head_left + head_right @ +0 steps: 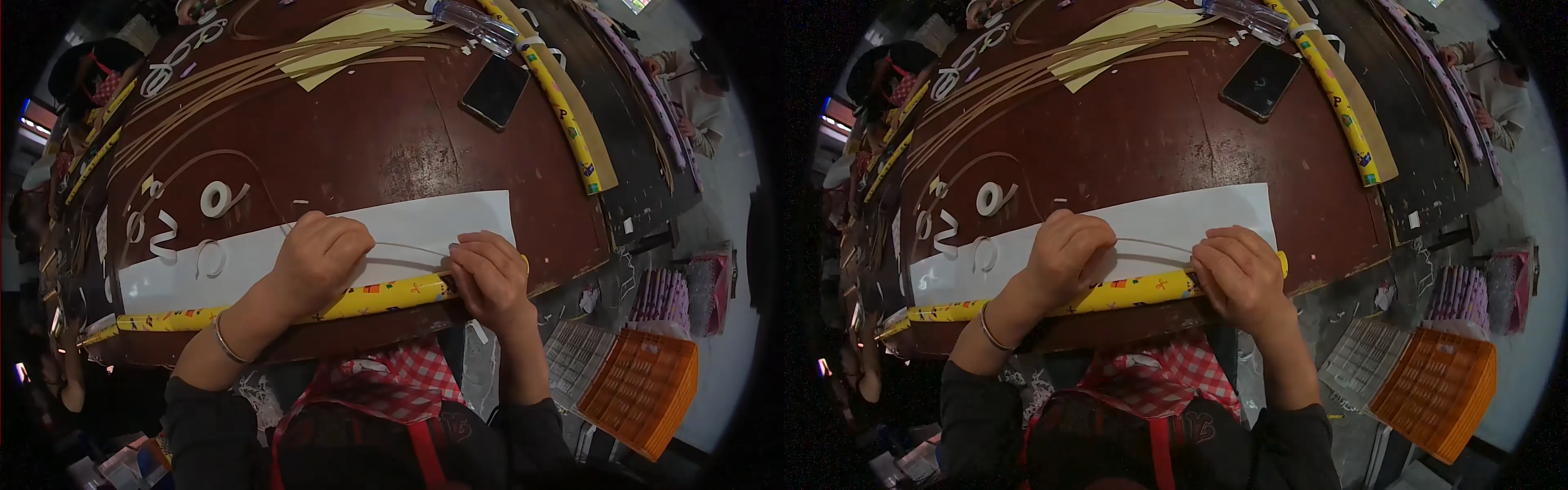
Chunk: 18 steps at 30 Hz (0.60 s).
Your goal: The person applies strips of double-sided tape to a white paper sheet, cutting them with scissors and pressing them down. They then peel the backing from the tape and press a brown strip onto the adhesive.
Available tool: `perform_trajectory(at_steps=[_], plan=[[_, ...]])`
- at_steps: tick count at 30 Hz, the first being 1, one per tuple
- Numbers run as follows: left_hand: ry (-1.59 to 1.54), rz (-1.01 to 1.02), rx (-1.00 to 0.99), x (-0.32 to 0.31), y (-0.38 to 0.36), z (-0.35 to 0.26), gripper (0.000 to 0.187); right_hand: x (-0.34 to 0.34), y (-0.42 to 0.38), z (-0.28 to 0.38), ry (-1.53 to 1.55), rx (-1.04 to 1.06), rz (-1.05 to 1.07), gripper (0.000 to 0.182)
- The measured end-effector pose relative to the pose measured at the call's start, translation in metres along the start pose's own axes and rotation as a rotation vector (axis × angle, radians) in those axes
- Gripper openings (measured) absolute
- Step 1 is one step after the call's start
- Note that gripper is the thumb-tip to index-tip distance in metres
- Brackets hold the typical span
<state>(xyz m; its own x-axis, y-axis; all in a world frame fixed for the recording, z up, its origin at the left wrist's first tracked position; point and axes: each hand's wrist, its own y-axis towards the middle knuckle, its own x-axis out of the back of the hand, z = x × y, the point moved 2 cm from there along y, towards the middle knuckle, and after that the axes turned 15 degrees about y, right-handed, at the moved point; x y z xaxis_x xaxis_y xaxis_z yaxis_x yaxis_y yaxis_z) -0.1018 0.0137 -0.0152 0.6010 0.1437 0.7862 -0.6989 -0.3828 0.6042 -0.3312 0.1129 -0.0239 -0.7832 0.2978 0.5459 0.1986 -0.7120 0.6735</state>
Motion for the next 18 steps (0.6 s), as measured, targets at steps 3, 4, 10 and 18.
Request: perform_trajectory(at_steps=[3, 4, 10, 18], plan=[[0.003, 0.019, 0.019, 0.002, 0.002, -0.001, 0.025, 0.001, 0.005, 0.005, 0.021, -0.102, -0.003, 0.023], [0.000, 0.017, 0.016, 0.003, 0.002, -0.002, 0.025, 0.001, 0.005, 0.005, 0.031, -0.131, 0.013, 0.021], [0.025, 0.066, 0.026, 0.004, 0.002, -0.003, 0.026, 0.005, 0.004, 0.002, 0.069, -0.121, -0.005, 0.016], [0.080, 0.189, 0.171, 0.004, 0.005, -0.003, 0.019, 0.030, -0.001, -0.006, 0.053, -0.341, -0.036, 0.010]])
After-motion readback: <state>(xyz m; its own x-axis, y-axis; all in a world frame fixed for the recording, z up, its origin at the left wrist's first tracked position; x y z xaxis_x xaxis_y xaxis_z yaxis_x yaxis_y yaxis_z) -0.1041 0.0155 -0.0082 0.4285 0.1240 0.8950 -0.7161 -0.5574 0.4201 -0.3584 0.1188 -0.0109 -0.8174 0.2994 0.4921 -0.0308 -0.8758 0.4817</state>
